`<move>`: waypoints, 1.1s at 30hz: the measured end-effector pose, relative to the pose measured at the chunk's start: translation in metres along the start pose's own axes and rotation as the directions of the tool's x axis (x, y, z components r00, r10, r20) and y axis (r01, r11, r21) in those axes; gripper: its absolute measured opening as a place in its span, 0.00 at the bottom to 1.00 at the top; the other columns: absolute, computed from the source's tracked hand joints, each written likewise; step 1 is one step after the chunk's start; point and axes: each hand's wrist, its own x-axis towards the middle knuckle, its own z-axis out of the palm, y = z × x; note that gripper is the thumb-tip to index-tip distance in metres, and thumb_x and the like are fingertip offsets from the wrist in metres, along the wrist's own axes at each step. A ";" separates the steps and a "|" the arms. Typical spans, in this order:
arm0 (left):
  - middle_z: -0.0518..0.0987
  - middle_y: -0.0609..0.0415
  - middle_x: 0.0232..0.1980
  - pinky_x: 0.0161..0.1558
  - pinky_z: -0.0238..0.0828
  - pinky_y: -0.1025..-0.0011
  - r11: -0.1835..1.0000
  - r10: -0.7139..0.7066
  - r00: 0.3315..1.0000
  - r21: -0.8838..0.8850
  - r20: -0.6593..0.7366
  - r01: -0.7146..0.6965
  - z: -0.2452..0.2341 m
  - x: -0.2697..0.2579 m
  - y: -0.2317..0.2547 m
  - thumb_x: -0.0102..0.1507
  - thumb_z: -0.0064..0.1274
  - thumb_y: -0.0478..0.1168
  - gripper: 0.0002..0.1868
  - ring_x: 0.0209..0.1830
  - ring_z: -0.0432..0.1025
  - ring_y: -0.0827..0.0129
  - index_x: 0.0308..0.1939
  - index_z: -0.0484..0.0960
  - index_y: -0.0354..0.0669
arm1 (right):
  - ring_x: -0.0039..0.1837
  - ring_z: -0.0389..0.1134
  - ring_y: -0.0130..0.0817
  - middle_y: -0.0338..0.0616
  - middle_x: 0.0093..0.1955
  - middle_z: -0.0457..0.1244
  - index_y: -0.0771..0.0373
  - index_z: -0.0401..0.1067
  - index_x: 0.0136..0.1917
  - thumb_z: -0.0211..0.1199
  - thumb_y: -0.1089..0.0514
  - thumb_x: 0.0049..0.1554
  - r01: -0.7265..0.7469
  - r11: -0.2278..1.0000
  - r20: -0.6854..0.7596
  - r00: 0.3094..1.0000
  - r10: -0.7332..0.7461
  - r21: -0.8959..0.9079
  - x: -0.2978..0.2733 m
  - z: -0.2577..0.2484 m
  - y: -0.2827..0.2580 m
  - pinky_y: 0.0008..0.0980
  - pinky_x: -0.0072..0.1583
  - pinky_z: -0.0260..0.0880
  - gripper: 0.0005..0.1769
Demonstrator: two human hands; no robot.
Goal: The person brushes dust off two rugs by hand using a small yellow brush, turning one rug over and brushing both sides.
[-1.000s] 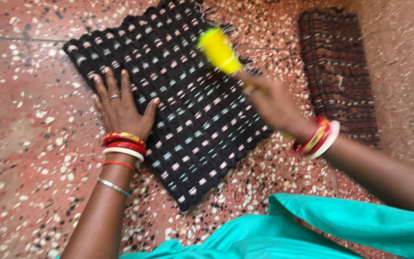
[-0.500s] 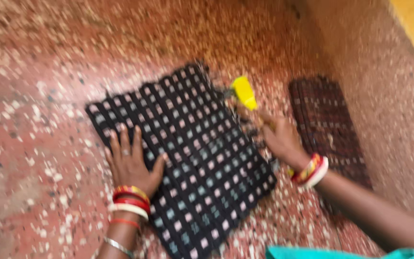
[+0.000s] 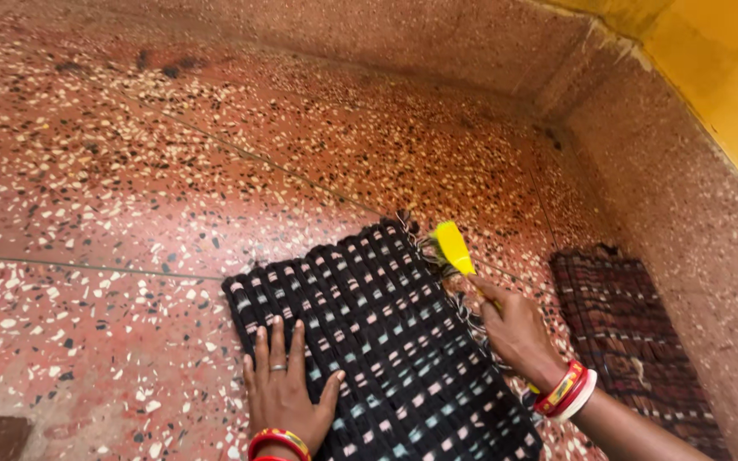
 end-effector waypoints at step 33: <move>0.54 0.53 0.78 0.72 0.40 0.46 0.992 -0.045 0.999 0.114 0.000 0.044 -0.002 -0.001 0.012 0.52 0.52 0.67 0.51 0.78 0.46 0.56 0.76 0.59 0.58 | 0.29 0.60 0.31 0.45 0.32 0.68 0.45 0.77 0.65 0.51 0.58 0.59 0.040 0.999 0.411 0.911 -0.039 0.007 -0.030 -0.053 -0.023 0.40 0.34 0.63 0.24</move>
